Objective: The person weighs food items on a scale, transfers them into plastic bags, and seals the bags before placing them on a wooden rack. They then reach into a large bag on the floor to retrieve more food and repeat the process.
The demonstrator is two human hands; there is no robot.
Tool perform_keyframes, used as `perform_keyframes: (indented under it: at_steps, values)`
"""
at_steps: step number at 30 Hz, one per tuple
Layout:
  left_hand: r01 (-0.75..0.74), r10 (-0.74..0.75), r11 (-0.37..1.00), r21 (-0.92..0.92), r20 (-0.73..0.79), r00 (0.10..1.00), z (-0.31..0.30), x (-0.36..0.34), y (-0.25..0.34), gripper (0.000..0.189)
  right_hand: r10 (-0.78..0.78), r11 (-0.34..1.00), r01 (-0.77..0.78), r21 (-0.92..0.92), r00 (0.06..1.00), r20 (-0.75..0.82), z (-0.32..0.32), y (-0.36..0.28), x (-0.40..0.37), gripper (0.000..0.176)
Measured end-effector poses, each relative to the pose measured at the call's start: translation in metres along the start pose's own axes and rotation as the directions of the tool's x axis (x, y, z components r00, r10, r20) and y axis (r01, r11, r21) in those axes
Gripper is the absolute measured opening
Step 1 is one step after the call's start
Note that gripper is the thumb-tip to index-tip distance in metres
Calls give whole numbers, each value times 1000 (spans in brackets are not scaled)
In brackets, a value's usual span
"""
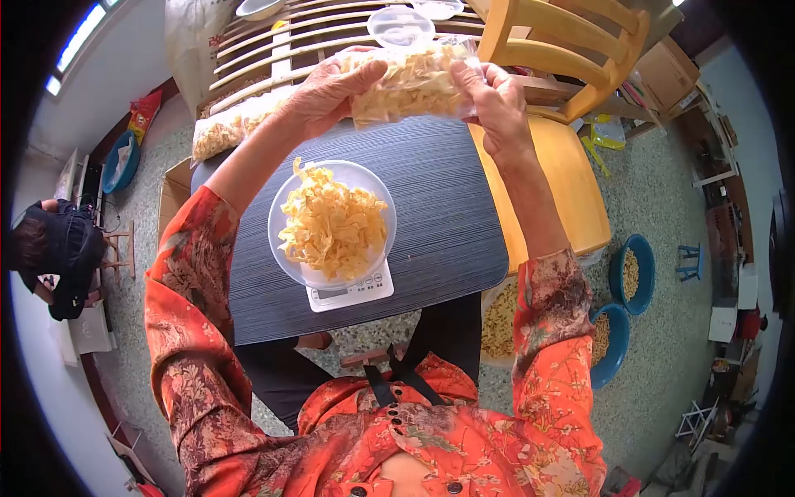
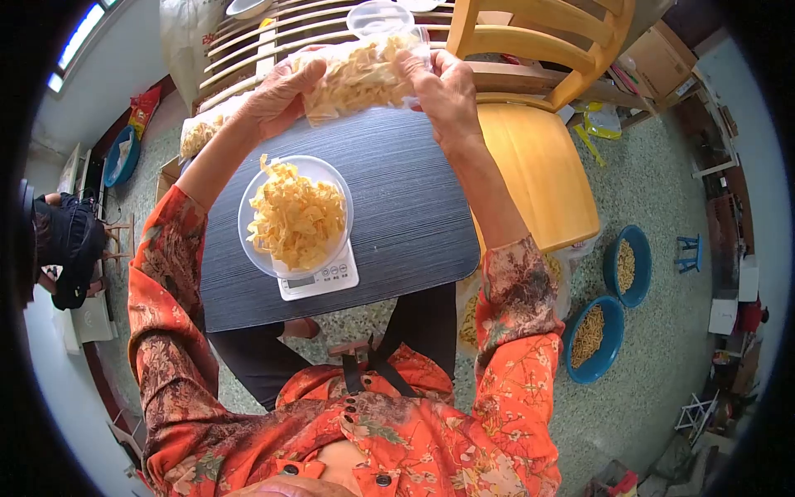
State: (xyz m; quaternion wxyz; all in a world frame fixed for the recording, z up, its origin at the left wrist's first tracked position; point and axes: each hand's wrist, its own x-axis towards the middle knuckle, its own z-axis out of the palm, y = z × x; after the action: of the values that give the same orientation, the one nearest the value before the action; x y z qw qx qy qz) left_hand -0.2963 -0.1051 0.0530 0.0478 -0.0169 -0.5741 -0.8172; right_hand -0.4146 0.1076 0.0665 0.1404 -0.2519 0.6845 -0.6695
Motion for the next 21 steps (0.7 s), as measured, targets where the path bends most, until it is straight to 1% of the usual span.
perform_keyframes:
  at_steps: [1, 2, 3, 4, 5, 6, 7, 8, 9, 10, 12, 13, 14, 16, 17, 18, 19, 20, 21]
  values:
    - [-46, 51, 995, -83, 59, 997, -3, 3, -2, 70, -15, 1000, 16, 20, 999, -38, 2, 3, 7, 32]
    - [-49, 54, 995, -82, 56, 997, -3, 3, -1, 70, -31, 999, 34, 39, 997, -77, 3, 5, 12, 30]
    - [-81, 83, 996, -25, 76, 994, -3, 2, -1, 68, -77, 994, 85, 70, 991, -110, 6, 7, 15, 28]
    - [-111, 107, 993, 28, 96, 990, -4, 3, -1, 66, -73, 994, 81, 69, 991, -109, 10, 10, 18, 28]
    - [-110, 107, 994, 25, 96, 990, -5, 4, -1, 66, -120, 983, 138, 121, 982, -144, 15, 14, 18, 28]
    - [-68, 66, 997, 34, 58, 996, -7, 6, 0, 63, -166, 965, 197, 172, 969, -181, 17, 18, 19, 29]
    - [-27, 26, 999, 43, 18, 999, -9, 7, 2, 59, -168, 965, 199, 171, 969, -179, 17, 19, 19, 29]
    - [-31, 30, 999, 44, 17, 999, -8, 7, 1, 59, -157, 957, 184, 224, 978, -134, 15, 20, 19, 29]
    - [-49, 50, 998, 43, -37, 998, -6, 8, 0, 53, -147, 947, 166, 277, 985, -88, 15, 19, 18, 30]
    - [-61, 65, 997, 40, -90, 994, -5, 7, -2, 46, -142, 947, 161, 276, 986, -87, 15, 19, 18, 30]
    - [-49, 50, 999, 13, -92, 994, -9, 11, -1, 40, -110, 962, 93, 258, 992, 53, 13, 17, 21, 30]
    - [-51, 51, 999, 2, -79, 996, -10, 15, 0, 38, -112, 970, 98, 220, 992, 52, 13, 14, 23, 28]
    - [-69, 70, 997, 15, -62, 996, -12, 17, 2, 39, -108, 971, 93, 221, 993, 55, 12, 12, 26, 28]
    - [-42, 50, 992, 118, -68, 996, -9, 20, 8, 42, -164, 944, 162, 288, 986, -15, 11, 12, 32, 27]
    - [-40, 49, 992, 120, -73, 996, -12, 20, 13, 42, -137, 941, 140, 308, 990, -30, 9, 13, 31, 27]
    - [-35, 38, 982, 185, -10, 999, -17, 22, 16, 45, -134, 940, 136, 312, 991, -25, 7, 18, 30, 27]
    - [-34, 22, 968, 250, 52, 998, -22, 24, 19, 48, -53, 941, 53, 333, 999, -9, 3, 28, 28, 25]
    - [-73, 72, 949, 306, 16, 997, -26, 27, 21, 57, 28, 935, -29, 353, 1000, 9, -3, 40, 25, 23]
    - [-75, 103, 926, 369, -55, 993, -43, 38, 18, 54, 74, 929, -96, 357, 994, 74, -13, 56, 22, 23]
